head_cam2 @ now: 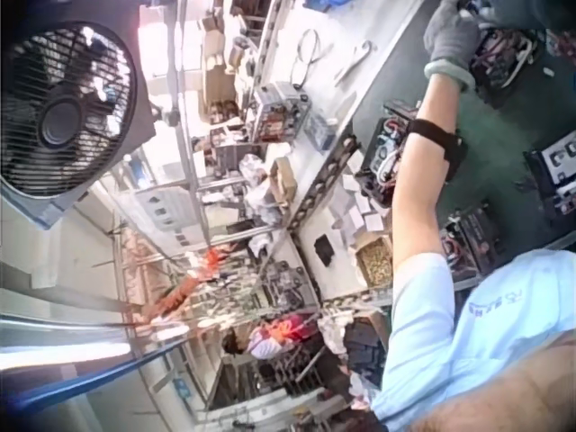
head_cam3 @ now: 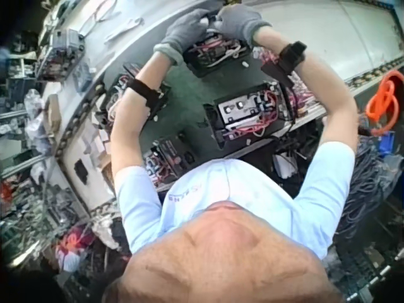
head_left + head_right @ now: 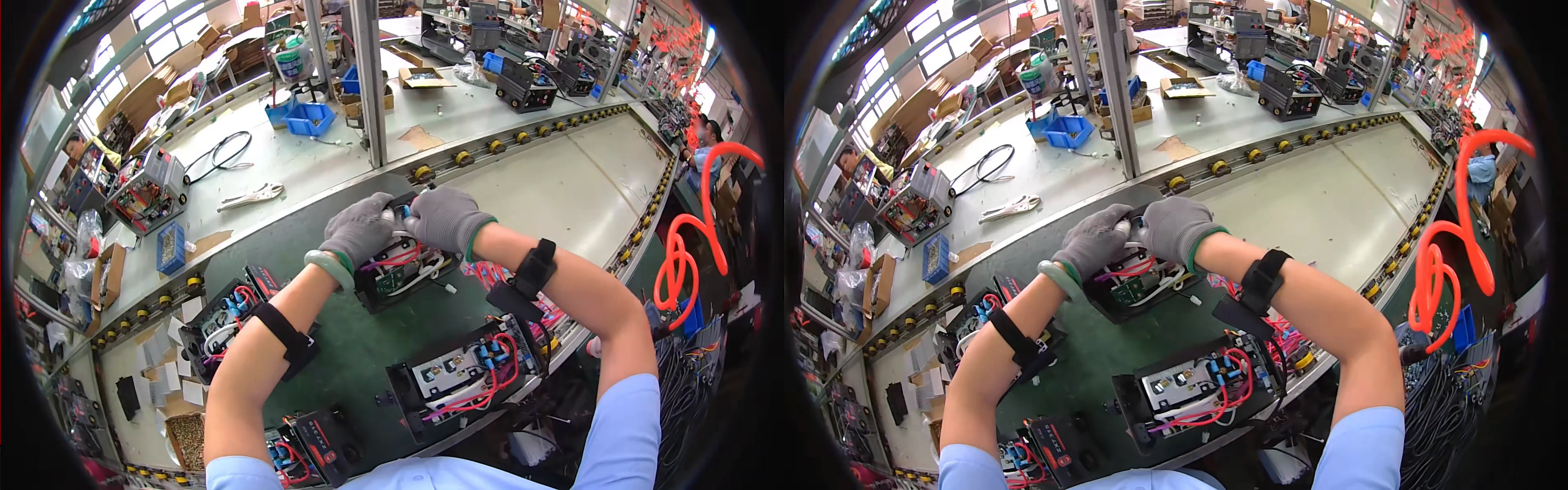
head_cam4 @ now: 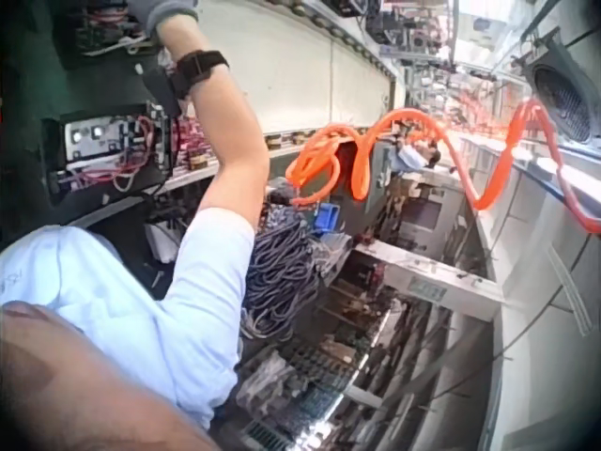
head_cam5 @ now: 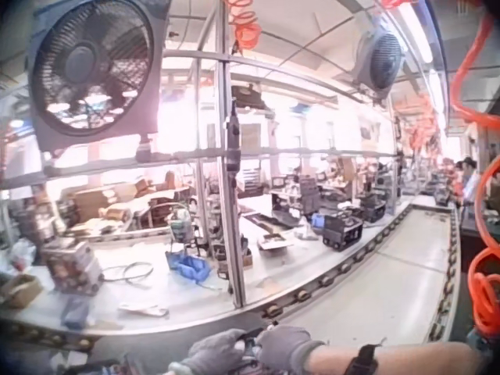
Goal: Assemble internal components and wiring of electronic inverter units on an assembly line.
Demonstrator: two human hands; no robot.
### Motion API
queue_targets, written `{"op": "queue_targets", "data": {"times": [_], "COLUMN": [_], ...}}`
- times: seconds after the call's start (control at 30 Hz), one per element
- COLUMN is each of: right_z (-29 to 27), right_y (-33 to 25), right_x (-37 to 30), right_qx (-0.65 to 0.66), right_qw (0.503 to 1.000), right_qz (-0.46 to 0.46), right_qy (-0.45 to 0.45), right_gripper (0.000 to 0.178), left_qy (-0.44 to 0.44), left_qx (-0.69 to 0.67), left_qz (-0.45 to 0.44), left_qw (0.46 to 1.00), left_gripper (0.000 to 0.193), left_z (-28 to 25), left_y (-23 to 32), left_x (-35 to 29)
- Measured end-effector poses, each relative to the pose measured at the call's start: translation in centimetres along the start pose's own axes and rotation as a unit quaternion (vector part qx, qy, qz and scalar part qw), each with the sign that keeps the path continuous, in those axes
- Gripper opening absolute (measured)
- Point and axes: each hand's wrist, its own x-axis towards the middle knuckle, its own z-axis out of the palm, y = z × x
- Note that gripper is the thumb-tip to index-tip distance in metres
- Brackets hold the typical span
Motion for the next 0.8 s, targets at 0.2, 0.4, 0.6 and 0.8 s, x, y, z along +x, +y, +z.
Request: {"op": "queue_targets", "data": {"times": [0.2,0.4,0.6,0.8], "right_z": [-0.8,1.7,1.2,0.2], "right_y": [-1.1,-1.0,-2.3,-0.5], "right_x": [0.9,0.8,-0.5,0.2], "right_qx": [-0.016,-0.038,-0.065,0.011], "right_qw": [0.999,0.998,0.989,0.994], "right_qz": [0.016,0.045,0.113,0.094], "right_qy": [-0.025,0.011,0.065,0.049], "right_gripper": [0.040,0.036,0.029,0.034], "left_qy": [0.017,-0.012,-0.007,0.016], "left_qx": [0.012,0.025,0.041,0.045], "left_qz": [0.008,-0.013,-0.005,0.013], "left_qw": [1.000,1.000,0.999,0.999], "left_gripper": [0.037,0.036,0.030,0.028], "left_z": [-0.1,-0.6,-0.6,-0.3], "left_y": [0.2,0.1,-0.4,-0.8], "left_x": [0.1,-0.4,-0.7,-0.3]}}
